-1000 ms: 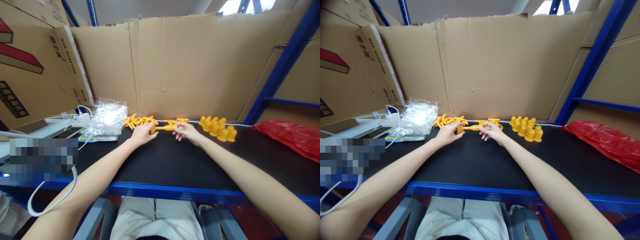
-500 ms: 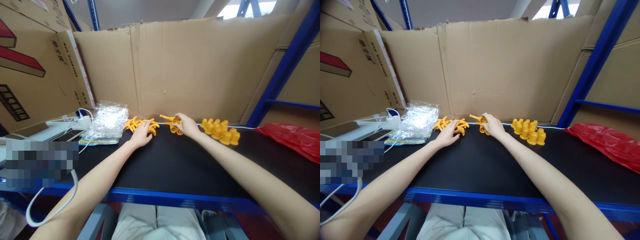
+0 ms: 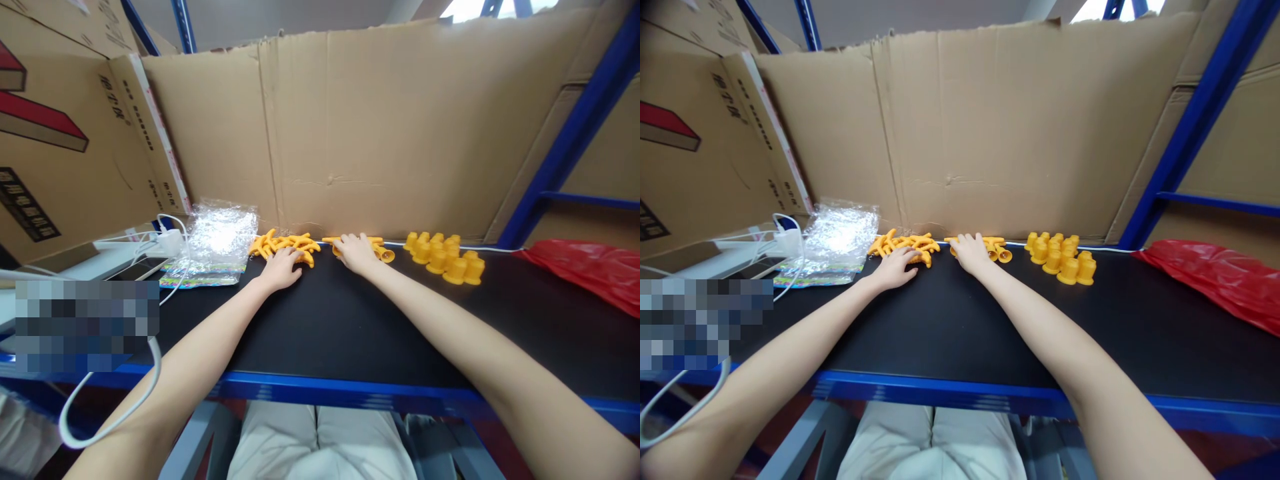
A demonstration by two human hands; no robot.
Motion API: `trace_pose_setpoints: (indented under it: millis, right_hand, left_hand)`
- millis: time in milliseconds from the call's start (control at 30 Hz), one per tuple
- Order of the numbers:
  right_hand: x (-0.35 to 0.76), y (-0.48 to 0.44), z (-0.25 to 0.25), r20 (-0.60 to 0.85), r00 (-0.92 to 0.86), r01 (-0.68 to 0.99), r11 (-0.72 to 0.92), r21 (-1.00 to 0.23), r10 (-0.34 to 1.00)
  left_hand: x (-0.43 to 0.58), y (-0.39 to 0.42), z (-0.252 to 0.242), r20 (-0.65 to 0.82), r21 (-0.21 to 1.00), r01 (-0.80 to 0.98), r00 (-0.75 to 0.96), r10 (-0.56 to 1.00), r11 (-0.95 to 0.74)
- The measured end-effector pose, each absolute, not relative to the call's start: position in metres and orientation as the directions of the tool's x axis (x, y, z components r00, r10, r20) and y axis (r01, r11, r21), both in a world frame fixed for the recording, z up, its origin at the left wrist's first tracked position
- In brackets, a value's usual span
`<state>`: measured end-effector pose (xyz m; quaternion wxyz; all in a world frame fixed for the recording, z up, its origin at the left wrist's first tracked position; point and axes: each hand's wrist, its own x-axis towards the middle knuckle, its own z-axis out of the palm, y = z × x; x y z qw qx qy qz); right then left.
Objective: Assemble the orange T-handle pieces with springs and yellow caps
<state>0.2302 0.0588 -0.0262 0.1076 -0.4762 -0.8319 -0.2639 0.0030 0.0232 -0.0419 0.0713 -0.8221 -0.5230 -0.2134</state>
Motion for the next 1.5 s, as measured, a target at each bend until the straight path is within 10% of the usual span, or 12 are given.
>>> trace_pose_setpoints:
  millis: [667,1133,1500]
  right_hand:
    - [0.314,0.018,0.026,0.553,-0.13,0.991,0.133,0.036,0.823]
    - [0.361,0.021,0.037,0.198,0.209,0.973,-0.223,0.053,0.958]
    - [0.35,0.018,0.03,0.087,0.336,0.93,-0.345,0.127,0.938]
  left_hand:
    - [0.012,0.025,-0.041,0.556,0.036,0.915,0.316,0.769,-0.401]
    - [0.005,0.034,-0.03,0.633,0.663,0.62,-0.163,0.757,-0.42]
    - [0.017,0.021,-0.023,0.397,0.885,0.293,-0.068,0.915,-0.362]
